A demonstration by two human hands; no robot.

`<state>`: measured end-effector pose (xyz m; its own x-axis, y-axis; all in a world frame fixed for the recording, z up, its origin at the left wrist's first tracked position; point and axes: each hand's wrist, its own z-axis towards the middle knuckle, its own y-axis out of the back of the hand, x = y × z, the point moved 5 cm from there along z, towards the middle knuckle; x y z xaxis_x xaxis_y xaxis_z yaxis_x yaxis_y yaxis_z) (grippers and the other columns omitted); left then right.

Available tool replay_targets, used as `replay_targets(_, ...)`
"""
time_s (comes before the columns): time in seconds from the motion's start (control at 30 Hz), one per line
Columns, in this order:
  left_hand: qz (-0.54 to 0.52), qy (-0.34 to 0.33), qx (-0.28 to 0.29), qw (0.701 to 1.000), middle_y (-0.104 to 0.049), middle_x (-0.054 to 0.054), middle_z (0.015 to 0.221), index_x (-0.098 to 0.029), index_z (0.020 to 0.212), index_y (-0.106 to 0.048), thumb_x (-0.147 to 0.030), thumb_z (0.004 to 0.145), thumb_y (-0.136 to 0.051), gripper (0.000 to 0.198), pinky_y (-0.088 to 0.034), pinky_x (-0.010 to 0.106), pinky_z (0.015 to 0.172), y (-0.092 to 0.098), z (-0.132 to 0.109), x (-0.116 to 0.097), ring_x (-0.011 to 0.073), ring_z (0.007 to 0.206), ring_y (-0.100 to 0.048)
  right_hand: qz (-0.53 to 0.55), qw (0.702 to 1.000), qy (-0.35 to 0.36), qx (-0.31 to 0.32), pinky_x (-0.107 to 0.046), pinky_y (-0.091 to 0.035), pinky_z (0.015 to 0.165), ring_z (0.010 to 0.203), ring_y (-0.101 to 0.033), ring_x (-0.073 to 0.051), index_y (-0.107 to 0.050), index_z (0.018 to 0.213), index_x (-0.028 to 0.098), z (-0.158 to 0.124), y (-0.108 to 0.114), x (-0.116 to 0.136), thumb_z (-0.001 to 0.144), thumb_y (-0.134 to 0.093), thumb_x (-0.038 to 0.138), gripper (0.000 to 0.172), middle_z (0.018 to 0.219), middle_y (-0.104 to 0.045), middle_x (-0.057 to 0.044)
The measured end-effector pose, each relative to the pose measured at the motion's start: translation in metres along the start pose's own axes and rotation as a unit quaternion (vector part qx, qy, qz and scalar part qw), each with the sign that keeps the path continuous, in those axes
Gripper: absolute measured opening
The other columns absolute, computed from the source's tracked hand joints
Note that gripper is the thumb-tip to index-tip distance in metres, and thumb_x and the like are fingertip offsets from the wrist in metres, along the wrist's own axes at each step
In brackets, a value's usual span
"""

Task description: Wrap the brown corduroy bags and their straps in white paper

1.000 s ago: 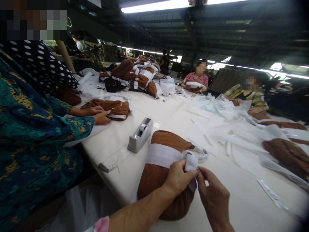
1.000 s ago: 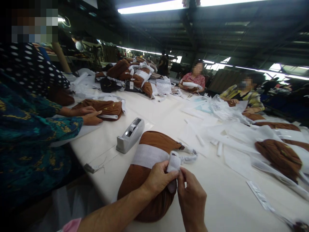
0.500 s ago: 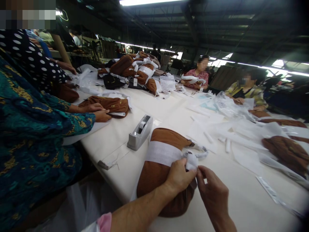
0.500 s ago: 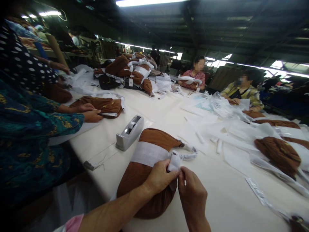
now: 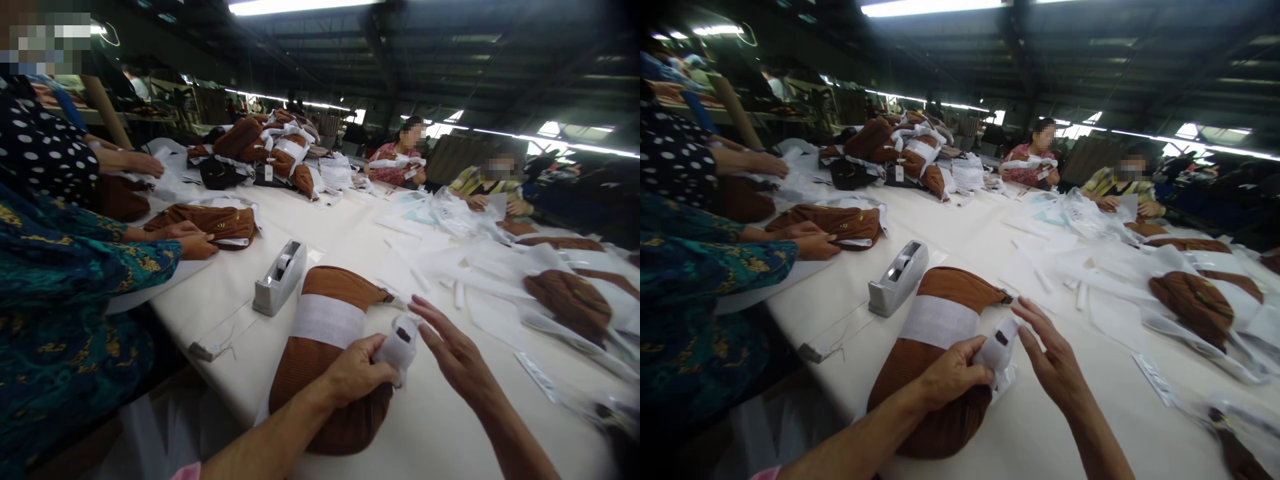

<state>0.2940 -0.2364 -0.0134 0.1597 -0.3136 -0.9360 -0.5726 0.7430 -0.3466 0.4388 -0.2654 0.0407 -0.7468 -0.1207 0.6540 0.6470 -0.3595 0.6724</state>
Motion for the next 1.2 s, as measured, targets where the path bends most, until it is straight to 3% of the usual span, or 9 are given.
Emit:
replay_targets(0.07,-0.033,0.007,0.031,0.999,-0.053,-0.001,0.069,-0.013,0.089,-0.056,-0.013,0.060,-0.056,0.028,-0.038,0.019,0.058,0.000,-0.004,-0.002,0.0091,0.061,-0.046,0.066,0.991,-0.009,0.116,-0.044,-0.035,0.097,0.116,-0.044,-0.025,-0.054,0.117,0.021,0.012,-0.003,0.003,0.088,-0.039,0.043,0.040,0.122,-0.052,-0.009)
replay_targets(0.13,-0.040,0.010,0.048,0.998,-0.052,-0.002,0.067,-0.013,0.088,-0.057,-0.012,0.060,-0.055,0.028,-0.036,0.018,0.056,0.002,-0.008,-0.004,0.0083,0.059,-0.046,0.124,0.966,-0.037,0.224,-0.040,-0.045,0.085,0.099,-0.055,-0.024,-0.058,0.111,0.019,0.017,-0.006,0.006,0.087,-0.042,0.044,0.038,0.104,-0.062,-0.009)
replay_targets(0.2,-0.053,0.017,0.066,0.996,-0.052,-0.001,0.067,-0.013,0.089,-0.058,-0.014,0.060,-0.056,0.029,-0.036,0.017,0.056,0.004,-0.011,-0.006,0.0086,0.059,-0.047,0.140,0.949,-0.060,0.277,-0.033,-0.049,0.072,0.082,-0.058,-0.021,-0.062,0.102,0.017,0.016,-0.003,0.009,0.083,-0.050,0.044,0.034,0.090,-0.064,-0.007)
replay_targets(0.4,-0.088,0.012,0.090,0.992,-0.054,0.004,0.081,-0.012,0.109,-0.058,-0.033,0.070,-0.067,0.046,-0.038,0.019,0.060,-0.003,-0.012,-0.005,0.0083,0.065,-0.048,0.062,0.951,-0.053,0.299,-0.023,-0.044,0.055,0.066,-0.053,-0.015,-0.064,0.092,0.020,0.002,0.022,0.018,0.079,-0.055,0.044,0.028,0.083,-0.061,-0.004)
replay_targets(0.53,-0.080,0.028,0.093,0.992,-0.054,0.003,0.077,-0.012,0.110,-0.058,-0.035,0.069,-0.070,0.049,-0.037,0.018,0.056,-0.008,-0.008,0.005,0.0068,0.061,-0.047,0.025,0.944,-0.002,0.330,-0.023,-0.042,0.058,0.066,-0.051,-0.014,-0.061,0.078,0.020,-0.008,0.017,0.030,0.084,-0.050,0.039,0.022,0.075,-0.058,-0.001)
replay_targets(0.67,-0.105,0.025,0.082,0.991,-0.055,0.003,0.077,-0.011,0.108,-0.059,-0.036,0.068,-0.071,0.048,-0.037,0.016,0.055,-0.005,-0.006,0.009,0.0057,0.059,-0.047,0.010,0.958,0.023,0.284,-0.023,-0.043,0.059,0.063,-0.051,-0.013,-0.056,0.074,0.020,-0.011,0.011,0.038,0.087,-0.044,0.036,0.024,0.070,-0.055,-0.001)
replay_targets(0.87,-0.143,0.037,0.063,0.987,-0.056,0.004,0.074,-0.009,0.105,-0.060,-0.039,0.062,-0.075,0.054,-0.040,0.018,0.052,0.001,-0.007,0.010,0.0066,0.055,-0.049,0.016,0.963,0.048,0.264,-0.026,-0.049,0.071,0.086,-0.057,-0.019,-0.064,0.098,0.025,-0.015,0.020,0.034,0.082,-0.053,0.037,0.023,0.100,-0.058,-0.007)
replay_targets(1.1,-0.159,0.037,0.073,0.984,-0.058,0.004,0.078,-0.010,0.105,-0.062,-0.037,0.061,-0.076,0.053,-0.041,0.017,0.054,0.000,-0.007,0.017,0.0072,0.059,-0.051,-0.008,0.960,-0.043,0.278,-0.022,-0.044,0.052,0.060,-0.054,-0.015,-0.059,0.076,0.021,-0.011,0.005,0.022,0.081,-0.050,0.040,0.022,0.066,-0.057,-0.001)
replay_targets(1.2,-0.163,0.024,0.057,0.985,-0.059,0.003,0.075,-0.011,0.103,-0.064,-0.036,0.060,-0.077,0.051,-0.041,0.017,0.055,0.002,-0.007,0.018,0.0062,0.058,-0.051,-0.065,0.957,-0.034,0.280,-0.021,-0.039,0.046,0.052,-0.048,-0.013,-0.052,0.068,0.020,-0.006,-0.007,0.029,0.077,-0.053,0.035,0.017,0.058,-0.053,0.002)
